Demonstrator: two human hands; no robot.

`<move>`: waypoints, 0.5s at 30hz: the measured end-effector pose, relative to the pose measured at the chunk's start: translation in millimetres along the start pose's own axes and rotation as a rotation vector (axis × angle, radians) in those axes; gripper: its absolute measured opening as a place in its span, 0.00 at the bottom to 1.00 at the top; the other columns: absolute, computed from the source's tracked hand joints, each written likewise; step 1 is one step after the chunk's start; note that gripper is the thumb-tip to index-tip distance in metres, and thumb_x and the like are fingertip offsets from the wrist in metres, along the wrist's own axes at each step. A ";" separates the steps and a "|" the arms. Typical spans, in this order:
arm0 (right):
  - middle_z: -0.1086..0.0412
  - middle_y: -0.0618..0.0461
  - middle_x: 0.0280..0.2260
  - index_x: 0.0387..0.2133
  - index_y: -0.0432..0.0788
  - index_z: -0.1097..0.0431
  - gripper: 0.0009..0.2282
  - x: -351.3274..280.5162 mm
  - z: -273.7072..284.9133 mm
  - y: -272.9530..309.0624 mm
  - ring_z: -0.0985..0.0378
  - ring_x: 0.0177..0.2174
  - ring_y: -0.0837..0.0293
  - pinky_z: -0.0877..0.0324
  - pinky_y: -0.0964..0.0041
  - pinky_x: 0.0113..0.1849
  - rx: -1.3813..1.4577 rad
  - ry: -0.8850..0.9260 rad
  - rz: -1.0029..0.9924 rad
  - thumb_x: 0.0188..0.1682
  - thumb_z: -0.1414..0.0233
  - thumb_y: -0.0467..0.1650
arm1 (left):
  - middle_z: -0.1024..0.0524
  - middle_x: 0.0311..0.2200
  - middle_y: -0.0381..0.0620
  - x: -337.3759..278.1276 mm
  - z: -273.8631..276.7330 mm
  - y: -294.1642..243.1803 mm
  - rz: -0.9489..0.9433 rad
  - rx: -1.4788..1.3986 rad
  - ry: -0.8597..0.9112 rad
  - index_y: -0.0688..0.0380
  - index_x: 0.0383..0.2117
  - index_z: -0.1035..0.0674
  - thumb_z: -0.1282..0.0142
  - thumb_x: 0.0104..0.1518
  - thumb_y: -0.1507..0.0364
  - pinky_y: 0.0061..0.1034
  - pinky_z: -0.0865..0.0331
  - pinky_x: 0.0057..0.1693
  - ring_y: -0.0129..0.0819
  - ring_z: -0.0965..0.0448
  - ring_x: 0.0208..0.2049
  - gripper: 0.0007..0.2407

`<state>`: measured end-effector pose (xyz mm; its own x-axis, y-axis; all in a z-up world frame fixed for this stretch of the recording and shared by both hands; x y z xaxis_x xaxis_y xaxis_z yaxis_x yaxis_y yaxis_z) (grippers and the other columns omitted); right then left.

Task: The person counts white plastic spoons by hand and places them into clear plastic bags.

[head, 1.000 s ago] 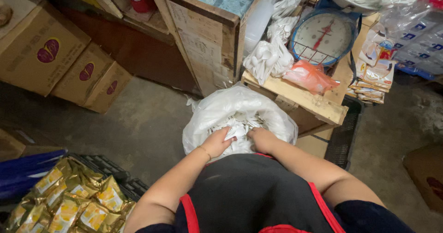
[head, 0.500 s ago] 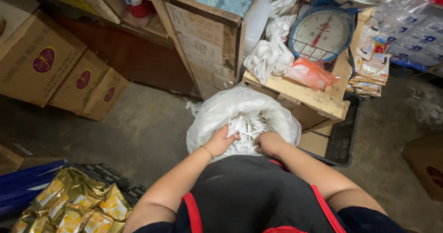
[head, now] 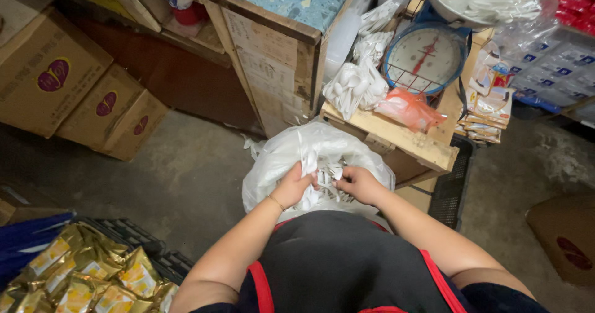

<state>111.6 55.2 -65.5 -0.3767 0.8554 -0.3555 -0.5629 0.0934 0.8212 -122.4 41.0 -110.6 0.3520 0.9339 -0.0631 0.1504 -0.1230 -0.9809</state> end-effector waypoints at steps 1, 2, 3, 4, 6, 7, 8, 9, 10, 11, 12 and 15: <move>0.32 0.59 0.21 0.29 0.41 0.25 0.06 -2.0 3.1 7.5 0.34 0.23 0.65 0.35 0.66 0.27 0.119 0.056 -0.035 0.47 0.41 0.32 | 0.25 0.34 0.43 1.4 -0.6 -5.7 0.073 -0.067 -0.028 0.62 0.49 0.29 0.51 0.65 0.74 0.27 0.26 0.46 0.29 0.24 0.34 0.09; 0.32 0.59 0.21 0.29 0.41 0.25 0.06 -3.9 8.3 14.4 0.34 0.23 0.65 0.35 0.66 0.27 0.115 0.060 -0.036 0.47 0.41 0.32 | 0.26 0.32 0.44 2.7 -2.5 -12.6 0.146 -0.134 -0.055 0.63 0.49 0.29 0.51 0.66 0.74 0.28 0.25 0.43 0.30 0.24 0.32 0.09; 0.33 0.59 0.22 0.32 0.41 0.26 0.05 -5.1 12.8 22.4 0.34 0.23 0.66 0.36 0.68 0.26 0.222 0.116 0.040 0.48 0.42 0.30 | 0.26 0.32 0.44 4.4 -5.3 -21.5 0.144 -0.137 -0.060 0.63 0.49 0.29 0.51 0.66 0.74 0.28 0.25 0.43 0.30 0.24 0.32 0.09; 0.34 0.59 0.22 0.36 0.40 0.27 0.05 -6.2 17.2 31.0 0.35 0.23 0.66 0.37 0.69 0.26 0.330 0.172 0.116 0.49 0.43 0.28 | 0.26 0.34 0.44 5.8 -9.5 -31.0 0.168 -0.250 -0.023 0.62 0.49 0.29 0.50 0.65 0.74 0.28 0.25 0.43 0.30 0.24 0.33 0.10; 0.31 0.59 0.27 0.38 0.41 0.31 0.07 -12.0 28.1 47.3 0.32 0.25 0.67 0.35 0.70 0.28 0.369 0.188 0.173 0.49 0.43 0.28 | 0.26 0.35 0.44 6.5 -17.8 -52.3 0.189 -0.362 0.014 0.61 0.50 0.30 0.50 0.64 0.75 0.29 0.25 0.43 0.31 0.23 0.34 0.10; 0.27 0.59 0.32 0.40 0.41 0.35 0.09 -14.9 32.7 55.7 0.30 0.27 0.68 0.33 0.71 0.29 0.410 0.200 0.230 0.50 0.44 0.28 | 0.25 0.41 0.44 6.2 -22.7 -64.2 0.136 -0.318 0.085 0.61 0.53 0.29 0.49 0.65 0.75 0.27 0.25 0.47 0.29 0.23 0.40 0.11; 0.27 0.59 0.32 0.40 0.41 0.35 0.09 -16.1 35.4 63.6 0.30 0.27 0.68 0.33 0.71 0.29 0.408 0.202 0.232 0.50 0.44 0.28 | 0.24 0.46 0.44 5.7 -27.8 -76.5 0.084 -0.275 0.157 0.62 0.56 0.28 0.49 0.67 0.75 0.25 0.26 0.52 0.26 0.22 0.46 0.12; 0.29 0.59 0.34 0.43 0.41 0.37 0.11 -17.8 38.2 71.8 0.29 0.32 0.68 0.31 0.72 0.33 0.333 0.144 0.354 0.50 0.43 0.27 | 0.24 0.46 0.44 5.3 -31.5 -88.4 0.081 -0.275 0.155 0.62 0.56 0.28 0.49 0.67 0.75 0.25 0.26 0.52 0.26 0.22 0.46 0.12; 0.32 0.59 0.36 0.45 0.41 0.38 0.14 -19.5 40.8 79.6 0.28 0.36 0.69 0.29 0.72 0.38 0.256 0.085 0.476 0.51 0.42 0.25 | 0.23 0.42 0.45 5.0 -34.7 -98.8 0.158 -0.409 0.187 0.59 0.54 0.30 0.50 0.64 0.75 0.29 0.24 0.46 0.32 0.20 0.39 0.13; 0.32 0.59 0.36 0.45 0.41 0.38 0.14 -20.8 41.4 86.1 0.28 0.36 0.69 0.29 0.72 0.38 0.256 0.092 0.477 0.51 0.42 0.25 | 0.23 0.38 0.47 2.1 -37.1 -106.6 0.237 -0.545 0.216 0.55 0.52 0.31 0.51 0.60 0.75 0.33 0.21 0.40 0.39 0.17 0.33 0.14; 0.32 0.56 0.38 0.48 0.41 0.39 0.18 -22.2 42.6 92.6 0.29 0.36 0.66 0.30 0.70 0.38 0.323 0.083 0.420 0.48 0.39 0.26 | 0.23 0.38 0.47 -0.8 -38.7 -112.4 0.235 -0.547 0.209 0.55 0.52 0.31 0.51 0.60 0.75 0.33 0.21 0.40 0.39 0.17 0.33 0.14; 0.37 0.51 0.45 0.56 0.40 0.44 0.30 -27.8 52.4 122.3 0.33 0.44 0.60 0.32 0.64 0.44 0.256 -0.020 0.511 0.41 0.35 0.28 | 0.24 0.37 0.51 -7.2 -39.4 -121.2 0.226 -0.637 0.231 0.61 0.53 0.31 0.49 0.64 0.78 0.36 0.21 0.43 0.43 0.17 0.33 0.12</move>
<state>91.8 69.6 68.1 -0.5386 0.8338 0.1214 -0.1162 -0.2161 0.9694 -106.7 35.9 16.0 0.6143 0.7762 -0.1421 0.5363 -0.5428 -0.6464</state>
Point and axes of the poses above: each hand's wrist, its own x-axis towards the middle knuckle, its own z-axis out of the back of the hand, y = z × x, the point moved 1 cm from there along x, towards the middle knuckle
